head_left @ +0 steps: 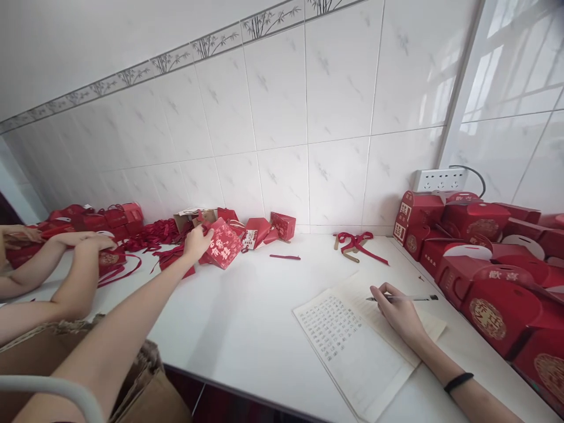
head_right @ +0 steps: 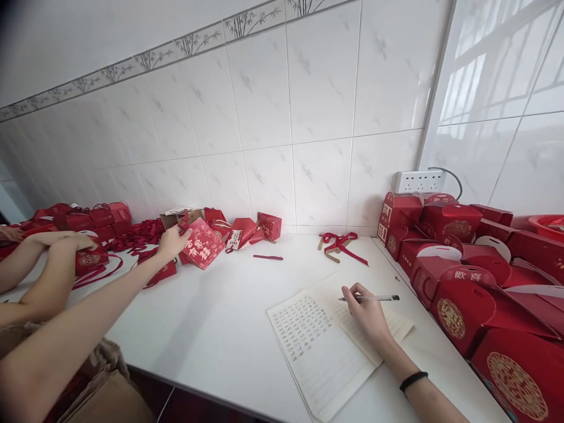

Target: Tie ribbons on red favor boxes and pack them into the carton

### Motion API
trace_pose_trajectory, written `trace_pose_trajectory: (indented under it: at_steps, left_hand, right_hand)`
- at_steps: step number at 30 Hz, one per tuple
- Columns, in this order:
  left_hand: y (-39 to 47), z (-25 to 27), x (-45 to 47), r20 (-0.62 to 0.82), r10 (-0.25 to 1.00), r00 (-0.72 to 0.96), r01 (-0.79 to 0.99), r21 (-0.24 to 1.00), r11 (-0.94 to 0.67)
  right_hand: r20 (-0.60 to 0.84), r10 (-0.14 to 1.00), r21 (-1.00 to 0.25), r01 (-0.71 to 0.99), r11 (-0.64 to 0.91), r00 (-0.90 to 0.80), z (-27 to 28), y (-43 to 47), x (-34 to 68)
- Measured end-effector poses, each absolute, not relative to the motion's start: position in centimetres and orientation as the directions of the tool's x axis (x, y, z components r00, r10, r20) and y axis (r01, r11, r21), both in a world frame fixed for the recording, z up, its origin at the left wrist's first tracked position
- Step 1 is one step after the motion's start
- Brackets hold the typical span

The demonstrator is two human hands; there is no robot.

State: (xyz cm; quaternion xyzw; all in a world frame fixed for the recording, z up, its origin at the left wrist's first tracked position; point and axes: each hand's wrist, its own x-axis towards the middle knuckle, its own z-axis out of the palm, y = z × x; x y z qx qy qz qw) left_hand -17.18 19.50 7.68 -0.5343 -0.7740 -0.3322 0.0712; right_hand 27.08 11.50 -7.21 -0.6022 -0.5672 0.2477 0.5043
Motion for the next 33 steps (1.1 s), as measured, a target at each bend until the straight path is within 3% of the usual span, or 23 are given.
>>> trace_pose_trajectory:
  at_steps: [6, 9, 13, 15, 19, 22, 27, 33]
  left_hand:
    - [12.7, 7.8, -13.2, 0.378, 0.926, -0.02, 0.881, 0.444, -0.162]
    - [8.1, 5.7, -10.1, 0.265, 0.935, 0.235, 0.754, 0.558, -0.348]
    - [3.5, 3.3, -7.0, 0.2, 0.893, 0.404, 0.579, 0.699, -0.419]
    - [2.4, 2.6, -6.2, 0.246, 0.886, 0.393, 0.529, 0.728, -0.437]
    - [1.8, 1.5, -5.7, 0.349, 0.894, 0.282, 0.443, 0.779, -0.444]
    - [1.6, 0.9, -5.7, 0.365, 0.895, 0.256, 0.381, 0.813, -0.44]
    - [1.6, 0.6, -5.9, 0.395, 0.892, 0.218, 0.377, 0.809, -0.45]
    - [1.9, 0.2, -5.6, 0.465, 0.866, 0.184, 0.316, 0.806, -0.5]
  right_hand:
    - [0.324, 0.915, -0.889, 0.407, 0.208, 0.24, -7.0, 10.5, 27.6]
    - [0.353, 0.91, -0.907, 0.318, 0.276, 0.218, -5.8, 9.1, 26.1]
    - [0.404, 0.904, -0.91, 0.163, 0.381, 0.141, -3.9, 5.8, 20.9]
    - [0.466, 0.883, -0.878, 0.153, 0.453, 0.061, -3.1, 4.0, 18.0]
    - [0.676, 0.73, -0.688, 0.266, 0.675, -0.103, -1.3, 1.5, 13.5]
    - [0.684, 0.715, -0.675, 0.245, 0.696, -0.147, -0.7, 1.1, 11.7]
    - [0.663, 0.747, -0.731, 0.168, 0.661, -0.052, -1.3, 1.4, 10.1]
    - [0.696, 0.714, -0.715, 0.162, 0.68, 0.079, -2.3, 1.3, 9.2]
